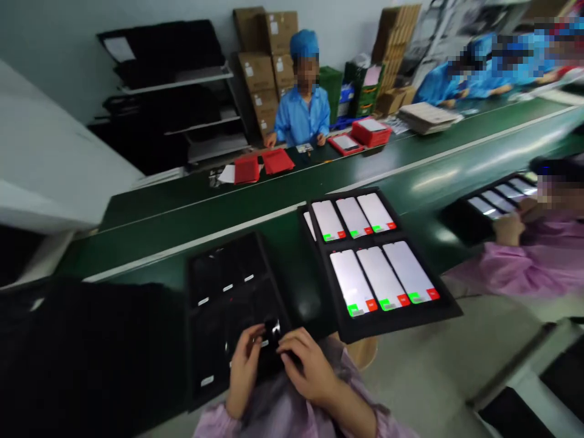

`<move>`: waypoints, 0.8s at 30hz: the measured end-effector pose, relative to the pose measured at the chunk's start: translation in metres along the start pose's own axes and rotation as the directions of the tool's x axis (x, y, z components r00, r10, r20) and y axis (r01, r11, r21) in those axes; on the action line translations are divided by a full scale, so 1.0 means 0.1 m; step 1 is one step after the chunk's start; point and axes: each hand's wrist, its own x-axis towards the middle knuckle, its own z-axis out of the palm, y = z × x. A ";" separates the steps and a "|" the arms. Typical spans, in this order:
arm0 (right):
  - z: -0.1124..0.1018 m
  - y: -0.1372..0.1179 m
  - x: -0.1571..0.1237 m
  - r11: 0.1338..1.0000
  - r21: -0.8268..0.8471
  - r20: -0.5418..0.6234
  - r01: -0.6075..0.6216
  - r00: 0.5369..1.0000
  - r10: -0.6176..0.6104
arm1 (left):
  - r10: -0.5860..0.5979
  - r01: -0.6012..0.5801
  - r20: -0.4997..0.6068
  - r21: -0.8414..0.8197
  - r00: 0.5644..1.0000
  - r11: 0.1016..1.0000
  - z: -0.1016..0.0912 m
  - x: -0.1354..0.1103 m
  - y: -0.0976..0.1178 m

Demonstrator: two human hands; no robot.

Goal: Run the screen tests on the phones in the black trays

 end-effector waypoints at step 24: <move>0.95 0.33 0.74 0.568 -0.761 -0.051 -0.312 0.902 0.428 | 0.012 0.172 -0.255 0.685 0.967 0.708 -0.53 0.51 -0.12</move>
